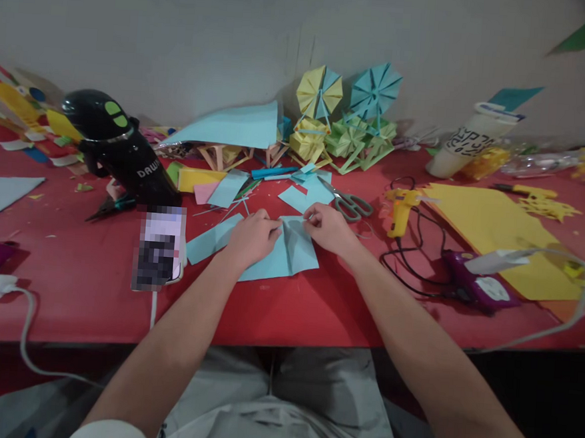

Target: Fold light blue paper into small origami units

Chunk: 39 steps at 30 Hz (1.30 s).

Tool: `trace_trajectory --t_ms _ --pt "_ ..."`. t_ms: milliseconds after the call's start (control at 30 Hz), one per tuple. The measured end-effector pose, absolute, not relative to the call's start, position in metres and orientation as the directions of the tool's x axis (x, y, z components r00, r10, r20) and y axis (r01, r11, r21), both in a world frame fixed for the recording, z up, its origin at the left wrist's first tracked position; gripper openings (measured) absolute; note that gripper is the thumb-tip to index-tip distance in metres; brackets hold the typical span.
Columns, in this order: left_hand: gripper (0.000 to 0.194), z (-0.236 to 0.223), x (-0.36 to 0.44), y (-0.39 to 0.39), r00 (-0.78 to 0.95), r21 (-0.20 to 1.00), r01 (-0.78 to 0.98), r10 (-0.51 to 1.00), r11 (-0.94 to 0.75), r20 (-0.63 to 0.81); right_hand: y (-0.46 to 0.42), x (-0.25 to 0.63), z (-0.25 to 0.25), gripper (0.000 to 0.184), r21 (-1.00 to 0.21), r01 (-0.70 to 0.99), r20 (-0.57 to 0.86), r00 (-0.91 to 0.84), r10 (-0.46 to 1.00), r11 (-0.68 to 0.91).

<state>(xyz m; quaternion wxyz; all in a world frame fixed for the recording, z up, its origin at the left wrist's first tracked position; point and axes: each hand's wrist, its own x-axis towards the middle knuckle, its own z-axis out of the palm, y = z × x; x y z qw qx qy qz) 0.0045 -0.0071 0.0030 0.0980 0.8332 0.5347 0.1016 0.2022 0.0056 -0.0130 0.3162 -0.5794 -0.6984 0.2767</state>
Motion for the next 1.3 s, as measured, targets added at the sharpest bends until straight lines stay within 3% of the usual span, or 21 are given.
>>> trace_trajectory --t_ms 333,433,600,700,1000,1300 --pt "0.036 0.0037 0.0048 -0.0064 0.404 0.279 0.873 0.914 -0.400 0.046 0.0057 0.2007 -0.0121 0.012 -0.684 0.709 0.097 -0.141 0.985 0.169" --pt "0.036 0.0018 0.0039 -0.0059 0.394 0.291 0.874 0.918 -0.389 0.046 0.0052 0.2019 -0.0118 0.009 -0.717 0.673 0.118 -0.136 0.984 0.179" --pt "0.039 -0.0015 0.0036 -0.0030 0.345 0.316 0.884 0.937 -0.343 0.051 0.0048 0.2040 -0.0126 0.020 -0.796 0.590 0.088 -0.108 0.990 0.135" --pt "0.035 -0.0024 0.0040 -0.0011 0.331 0.317 0.886 0.941 -0.338 0.077 0.0053 0.2036 -0.0136 0.015 -0.797 0.587 0.085 -0.124 0.989 0.143" --pt "0.033 0.0001 0.0004 -0.0025 0.400 0.254 0.879 0.914 -0.404 0.067 0.0072 0.2003 -0.0170 0.009 -0.761 0.629 0.104 -0.124 0.987 0.160" --pt "0.034 0.0025 0.0016 -0.0027 0.384 0.249 0.891 0.923 -0.379 0.029 0.0078 0.1986 -0.0150 0.016 -0.693 0.700 0.088 -0.156 0.984 0.173"
